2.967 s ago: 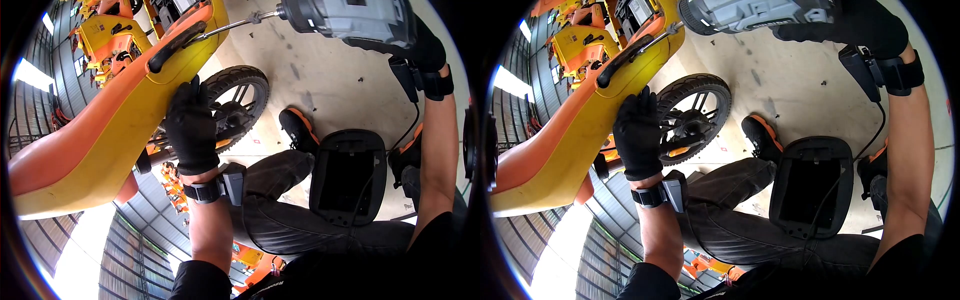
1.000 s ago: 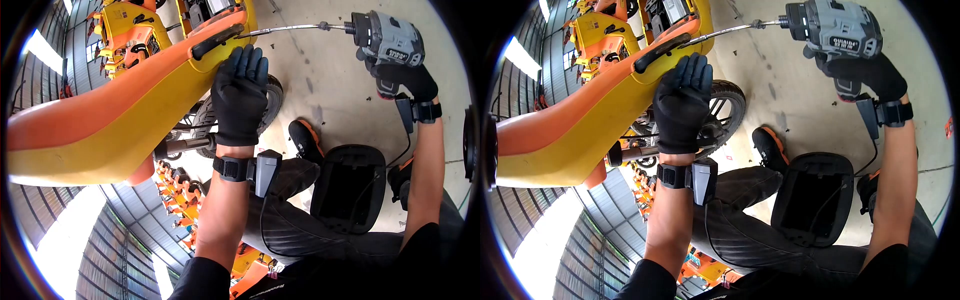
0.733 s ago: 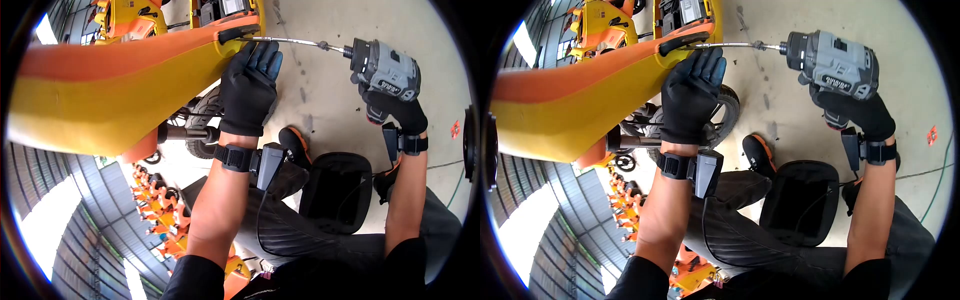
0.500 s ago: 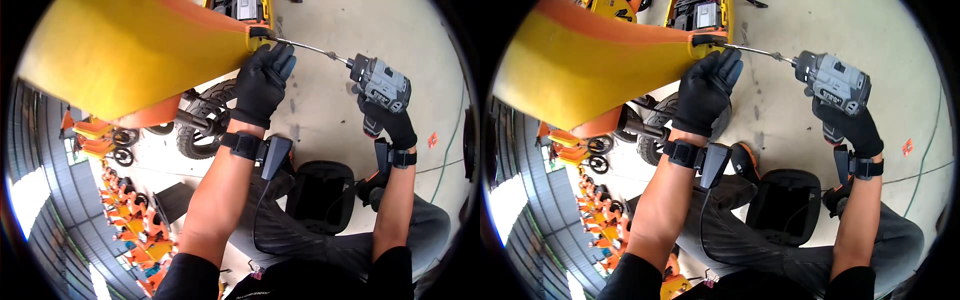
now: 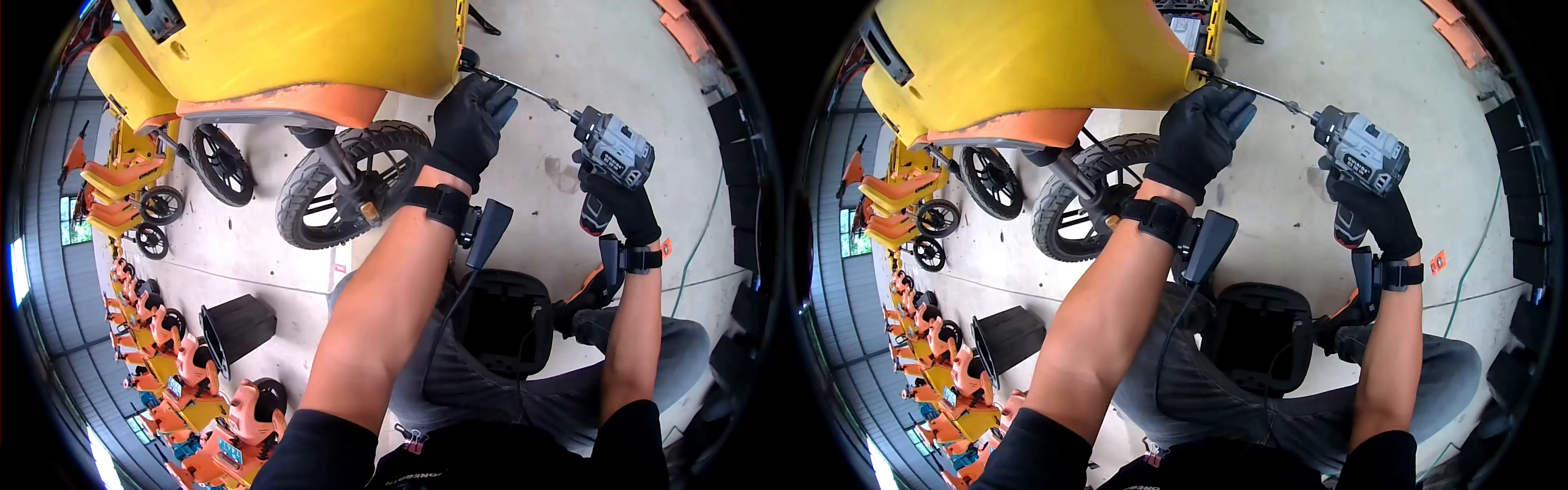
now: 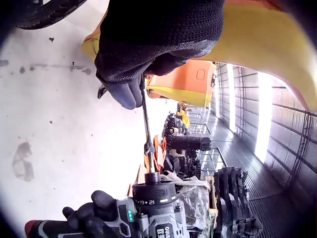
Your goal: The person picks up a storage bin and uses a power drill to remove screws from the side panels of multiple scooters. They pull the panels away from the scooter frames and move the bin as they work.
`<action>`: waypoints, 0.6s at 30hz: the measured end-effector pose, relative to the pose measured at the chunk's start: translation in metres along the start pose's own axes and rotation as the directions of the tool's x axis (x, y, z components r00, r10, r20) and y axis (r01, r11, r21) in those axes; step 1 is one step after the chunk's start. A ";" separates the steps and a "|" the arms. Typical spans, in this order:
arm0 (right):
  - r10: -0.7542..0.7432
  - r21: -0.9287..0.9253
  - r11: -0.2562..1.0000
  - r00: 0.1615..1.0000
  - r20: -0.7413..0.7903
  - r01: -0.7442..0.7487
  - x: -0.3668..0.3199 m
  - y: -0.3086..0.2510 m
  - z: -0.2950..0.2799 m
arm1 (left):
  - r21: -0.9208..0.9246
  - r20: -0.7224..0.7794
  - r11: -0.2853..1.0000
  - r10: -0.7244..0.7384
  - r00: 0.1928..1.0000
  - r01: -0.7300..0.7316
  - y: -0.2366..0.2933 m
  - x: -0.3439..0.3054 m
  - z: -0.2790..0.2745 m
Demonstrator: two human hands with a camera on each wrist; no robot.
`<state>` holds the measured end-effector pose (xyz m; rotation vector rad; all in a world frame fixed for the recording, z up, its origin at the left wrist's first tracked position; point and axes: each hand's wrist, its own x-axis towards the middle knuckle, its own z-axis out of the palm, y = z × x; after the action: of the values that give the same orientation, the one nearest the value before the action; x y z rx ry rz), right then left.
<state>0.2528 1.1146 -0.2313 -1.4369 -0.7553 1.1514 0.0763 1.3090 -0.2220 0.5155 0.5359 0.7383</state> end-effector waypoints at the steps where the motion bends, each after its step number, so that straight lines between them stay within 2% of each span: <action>1: 0.017 -0.009 1.000 1.000 0.000 -0.017 0.000 0.001 -0.001 | -0.029 0.001 1.000 -0.009 1.000 0.009 0.000 0.001 -0.001; 11: -0.011 -0.045 0.999 0.999 0.040 0.013 0.002 -0.009 0.000 | -0.020 0.020 1.000 0.012 1.000 -0.011 -0.001 0.001 -0.003; 13: -0.004 -0.078 0.997 1.000 0.021 0.006 0.002 -0.013 0.001 | -0.045 -0.022 0.999 -0.007 1.000 0.006 0.000 0.001 -0.003; 18: -0.031 -0.185 0.982 0.998 0.054 0.040 0.009 -0.012 -0.007 | -0.027 0.001 0.999 0.026 1.000 -0.026 -0.002 0.001 -0.008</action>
<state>0.2646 1.1231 -0.2220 -1.5460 -0.9414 1.1170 0.0729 1.3099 -0.2291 0.4982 0.5182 0.7689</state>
